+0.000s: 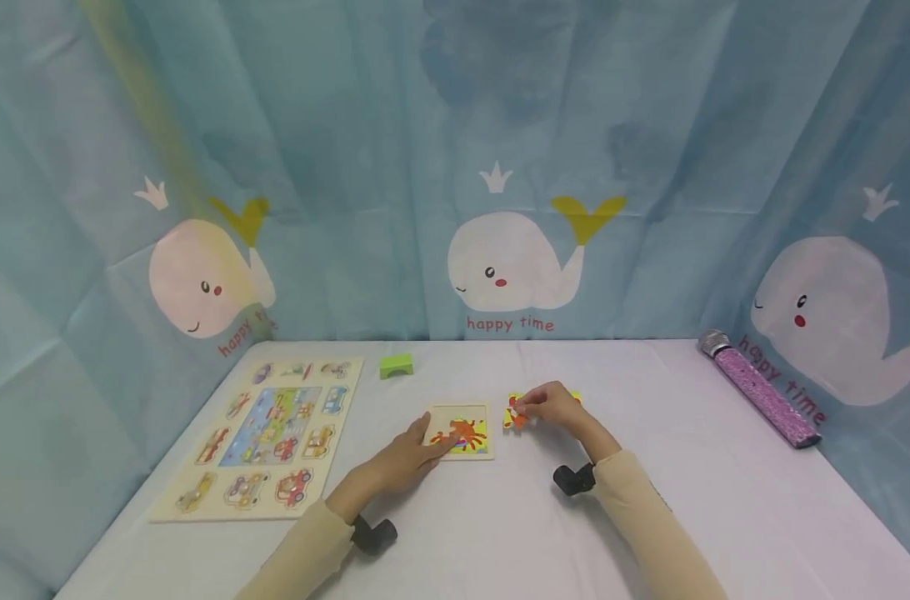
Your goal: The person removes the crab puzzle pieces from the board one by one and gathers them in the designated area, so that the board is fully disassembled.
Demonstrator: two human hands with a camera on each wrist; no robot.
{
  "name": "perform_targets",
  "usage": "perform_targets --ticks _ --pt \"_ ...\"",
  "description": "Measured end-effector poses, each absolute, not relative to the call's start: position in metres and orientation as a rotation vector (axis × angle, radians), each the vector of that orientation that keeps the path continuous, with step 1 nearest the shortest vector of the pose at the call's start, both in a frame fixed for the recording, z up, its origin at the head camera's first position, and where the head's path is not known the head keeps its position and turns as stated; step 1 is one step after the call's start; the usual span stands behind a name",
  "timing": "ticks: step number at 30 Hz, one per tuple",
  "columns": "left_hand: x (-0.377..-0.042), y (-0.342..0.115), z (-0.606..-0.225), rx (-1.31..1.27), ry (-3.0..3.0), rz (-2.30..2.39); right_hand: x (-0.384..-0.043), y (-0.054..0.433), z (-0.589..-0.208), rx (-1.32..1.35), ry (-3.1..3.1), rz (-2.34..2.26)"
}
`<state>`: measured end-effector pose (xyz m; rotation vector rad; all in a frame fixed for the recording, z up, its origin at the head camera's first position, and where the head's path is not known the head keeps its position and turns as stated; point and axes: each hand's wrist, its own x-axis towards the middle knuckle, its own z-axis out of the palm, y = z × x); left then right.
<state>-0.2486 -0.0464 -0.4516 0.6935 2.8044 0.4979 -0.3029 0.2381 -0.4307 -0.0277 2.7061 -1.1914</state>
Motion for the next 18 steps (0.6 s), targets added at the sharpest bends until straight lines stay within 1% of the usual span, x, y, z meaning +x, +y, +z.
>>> perform_targets --ticks 6,12,18 --pt "-0.249 -0.045 -0.455 0.665 2.796 0.530 -0.296 0.243 -0.439 -0.071 2.702 -1.229" --pt "-0.247 -0.046 -0.452 0.688 2.801 0.512 -0.296 0.242 -0.448 0.013 2.738 -1.230" --pt "-0.243 -0.047 -0.447 0.717 2.804 0.530 -0.295 0.240 -0.450 0.017 2.755 -1.234"
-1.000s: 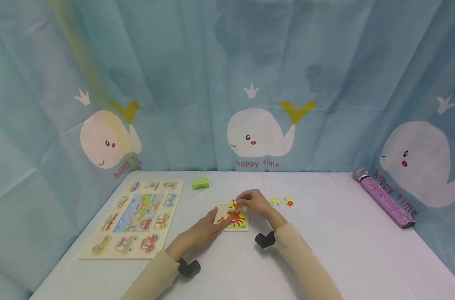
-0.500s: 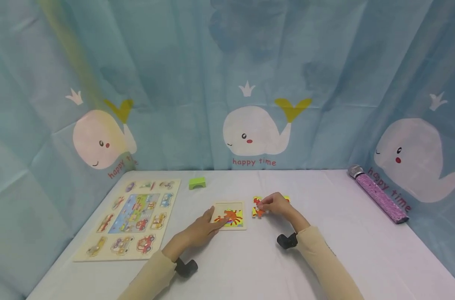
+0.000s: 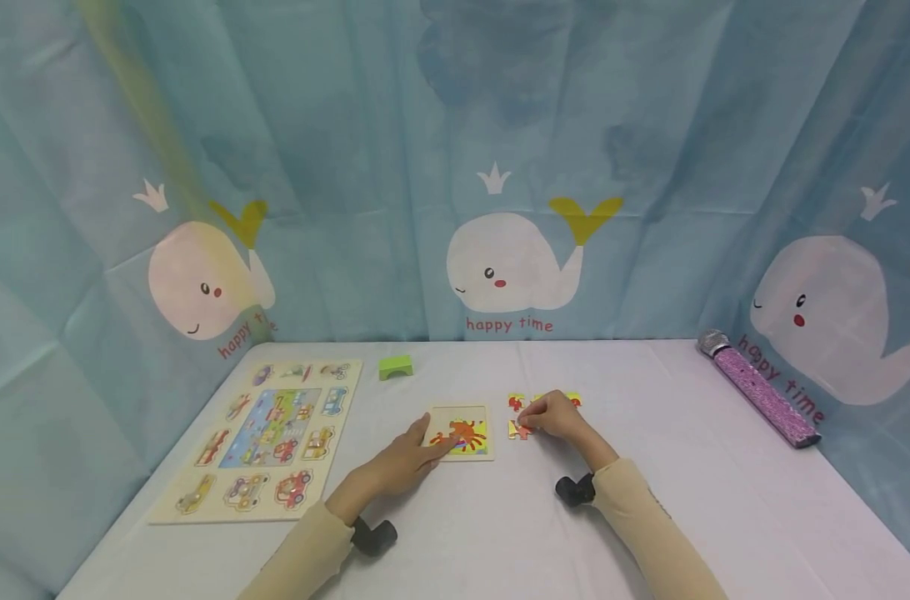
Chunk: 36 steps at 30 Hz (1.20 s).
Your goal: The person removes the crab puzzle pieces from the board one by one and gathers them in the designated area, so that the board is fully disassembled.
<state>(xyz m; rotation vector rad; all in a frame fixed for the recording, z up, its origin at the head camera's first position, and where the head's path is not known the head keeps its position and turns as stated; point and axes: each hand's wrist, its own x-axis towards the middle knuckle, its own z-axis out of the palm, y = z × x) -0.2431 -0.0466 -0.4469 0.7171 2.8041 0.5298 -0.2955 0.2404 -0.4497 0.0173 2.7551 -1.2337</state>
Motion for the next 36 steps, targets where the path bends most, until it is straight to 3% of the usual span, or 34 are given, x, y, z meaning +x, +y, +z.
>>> perform_targets --ticks 11,21,36 --pt "-0.245 -0.046 -0.442 0.720 2.809 0.540 -0.297 0.236 -0.439 -0.163 2.723 -1.317" --pt "-0.249 -0.045 -0.445 0.768 2.817 0.467 -0.306 0.174 -0.431 -0.353 2.707 -1.123" --pt "-0.246 -0.046 -0.449 0.753 2.814 0.497 -0.304 0.141 -0.439 -0.321 2.761 -1.032"
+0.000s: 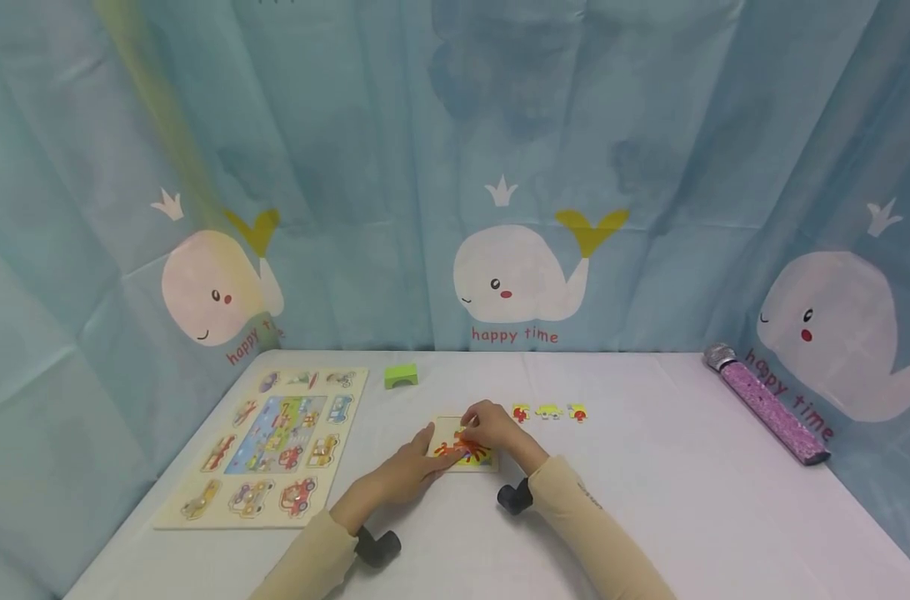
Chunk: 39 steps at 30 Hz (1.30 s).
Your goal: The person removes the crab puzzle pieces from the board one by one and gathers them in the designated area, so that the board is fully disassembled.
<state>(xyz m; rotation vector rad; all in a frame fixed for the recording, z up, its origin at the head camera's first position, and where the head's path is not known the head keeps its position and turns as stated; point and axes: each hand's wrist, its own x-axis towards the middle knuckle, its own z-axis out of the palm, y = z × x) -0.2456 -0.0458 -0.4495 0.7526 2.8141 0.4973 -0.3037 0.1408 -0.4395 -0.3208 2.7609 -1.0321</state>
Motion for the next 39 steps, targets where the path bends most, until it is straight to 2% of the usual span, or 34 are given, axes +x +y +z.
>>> perform_targets --ticks 11,21,31,39 --pt "-0.245 -0.045 -0.454 0.671 2.779 0.613 -0.300 0.141 -0.447 -0.375 2.793 -0.981" --pt "-0.242 -0.047 -0.454 0.774 2.809 0.438 -0.300 0.147 -0.446 -0.538 2.786 -1.072" --pt "-0.243 -0.045 -0.451 0.711 2.768 0.542 -0.306 0.155 -0.449 -0.251 2.698 -1.215" --pt "-0.243 -0.047 -0.447 0.725 2.784 0.466 -0.309 0.167 -0.442 -0.186 2.719 -1.271"
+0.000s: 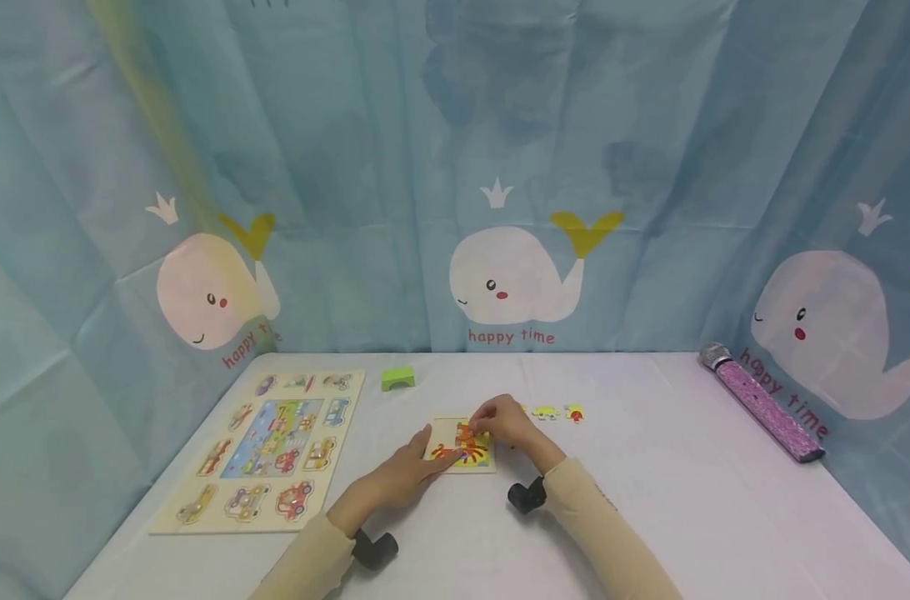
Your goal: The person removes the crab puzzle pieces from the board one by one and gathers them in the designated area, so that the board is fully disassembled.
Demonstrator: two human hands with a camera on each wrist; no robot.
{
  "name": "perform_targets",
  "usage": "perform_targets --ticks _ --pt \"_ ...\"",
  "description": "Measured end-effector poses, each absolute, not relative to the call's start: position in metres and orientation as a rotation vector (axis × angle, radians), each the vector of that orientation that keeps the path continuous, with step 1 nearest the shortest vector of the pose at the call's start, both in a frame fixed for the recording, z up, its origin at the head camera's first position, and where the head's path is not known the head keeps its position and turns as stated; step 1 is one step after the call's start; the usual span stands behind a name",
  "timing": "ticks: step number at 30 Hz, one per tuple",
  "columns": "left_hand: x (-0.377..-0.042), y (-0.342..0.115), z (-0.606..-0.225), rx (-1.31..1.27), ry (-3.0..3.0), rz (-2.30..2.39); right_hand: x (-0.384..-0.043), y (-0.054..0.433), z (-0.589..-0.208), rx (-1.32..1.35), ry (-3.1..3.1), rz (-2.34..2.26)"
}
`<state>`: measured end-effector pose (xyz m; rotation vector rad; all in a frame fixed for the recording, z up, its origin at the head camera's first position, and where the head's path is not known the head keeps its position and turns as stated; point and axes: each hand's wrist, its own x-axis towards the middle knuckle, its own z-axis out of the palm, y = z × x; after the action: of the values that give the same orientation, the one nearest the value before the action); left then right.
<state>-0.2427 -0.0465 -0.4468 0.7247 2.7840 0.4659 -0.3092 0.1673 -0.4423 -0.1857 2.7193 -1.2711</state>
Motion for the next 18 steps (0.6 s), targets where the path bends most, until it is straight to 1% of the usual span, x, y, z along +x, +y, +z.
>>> perform_targets --ticks 6,14,18 --pt "-0.242 -0.045 -0.447 0.739 2.789 0.462 -0.313 0.195 -0.437 -0.121 2.704 -1.295" --pt "-0.242 -0.046 -0.449 0.698 2.776 0.507 -0.304 0.242 -0.430 0.047 2.698 -1.245" --pt "-0.246 -0.046 -0.452 0.719 2.791 0.505 -0.302 0.264 -0.429 0.065 2.689 -1.263"
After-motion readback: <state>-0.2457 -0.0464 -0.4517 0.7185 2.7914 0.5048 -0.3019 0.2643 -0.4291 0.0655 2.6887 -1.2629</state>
